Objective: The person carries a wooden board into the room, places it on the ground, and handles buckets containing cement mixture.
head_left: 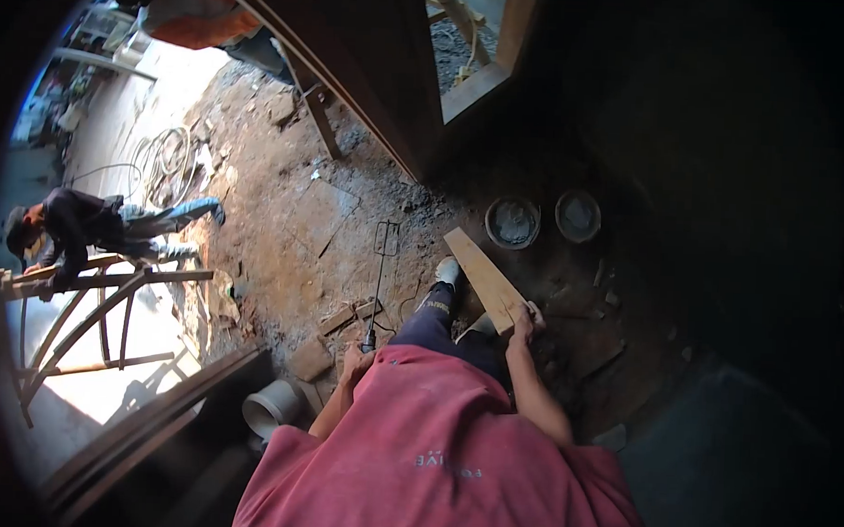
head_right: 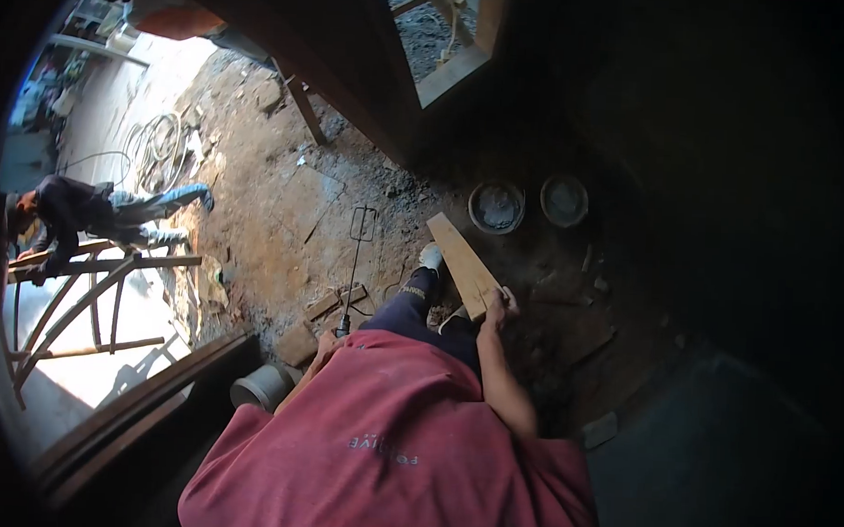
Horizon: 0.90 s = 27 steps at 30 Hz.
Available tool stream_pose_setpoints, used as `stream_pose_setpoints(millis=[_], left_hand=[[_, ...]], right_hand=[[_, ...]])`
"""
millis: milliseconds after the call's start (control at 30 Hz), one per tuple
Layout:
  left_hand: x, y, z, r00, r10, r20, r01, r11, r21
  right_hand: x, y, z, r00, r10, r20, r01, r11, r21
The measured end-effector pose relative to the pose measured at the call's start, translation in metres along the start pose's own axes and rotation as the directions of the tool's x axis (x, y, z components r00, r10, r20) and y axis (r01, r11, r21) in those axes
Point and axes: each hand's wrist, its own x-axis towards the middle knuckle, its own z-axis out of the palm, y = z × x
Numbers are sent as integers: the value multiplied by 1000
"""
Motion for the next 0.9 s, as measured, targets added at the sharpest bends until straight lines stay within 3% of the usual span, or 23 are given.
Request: stream_pose_setpoints(millis=[67, 167, 267, 300, 333, 400, 433, 467, 533, 600, 700, 733, 833, 900], left_hand=[[-2, -12, 13, 998, -21, -54, 20, 1000, -11], [-35, 9, 15, 991, -134, -23, 129, 981, -145], [-72, 25, 19, 993, -99, -58, 86, 978, -192], [-85, 36, 20, 992, -106, -74, 91, 978, -187], [-88, 30, 30, 988, -151, -23, 137, 943, -304], [-97, 24, 42, 987, -150, -52, 134, 965, -226], [-101, 19, 50, 987, -153, -50, 139, 967, -214], [-106, 13, 55, 987, -156, -47, 143, 970, -198], [-116, 8, 64, 976, -218, 5, 215, 959, -185], [-120, -5, 72, 959, -274, 71, 283, 941, -183], [-129, -12, 80, 943, -314, 113, 328, 936, -131], [-130, -14, 81, 937, -326, 124, 340, 933, -117], [-134, -11, 78, 944, -298, 140, 315, 942, -117], [-132, 3, 72, 931, -324, 166, 345, 931, -122]], right_hand=[[8, 7, 22, 999, 46, 5, -46, 999, -12], [22, 10, 49, 998, 16, 53, -6, 983, -185], [25, -4, 77, 996, 26, 85, -19, 997, -76], [30, -5, 82, 992, -3, 127, 19, 992, -123], [36, -3, 87, 991, 8, 131, 9, 992, -125], [50, 0, 105, 987, -86, 133, 107, 982, -156], [51, -4, 112, 995, 13, 95, -3, 994, -108], [57, 4, 118, 995, 26, 95, -16, 995, -103], [79, 30, 118, 990, 20, 143, 10, 979, -205], [97, 49, 117, 996, 76, 38, -63, 965, -255], [119, 86, 91, 969, 233, -82, -239, 810, -535], [121, 96, 83, 967, 237, -98, -252, 807, -534], [136, 127, 64, 991, 127, -35, -126, 845, -520], [136, 111, 57, 984, 176, -14, -142, 742, -655]])
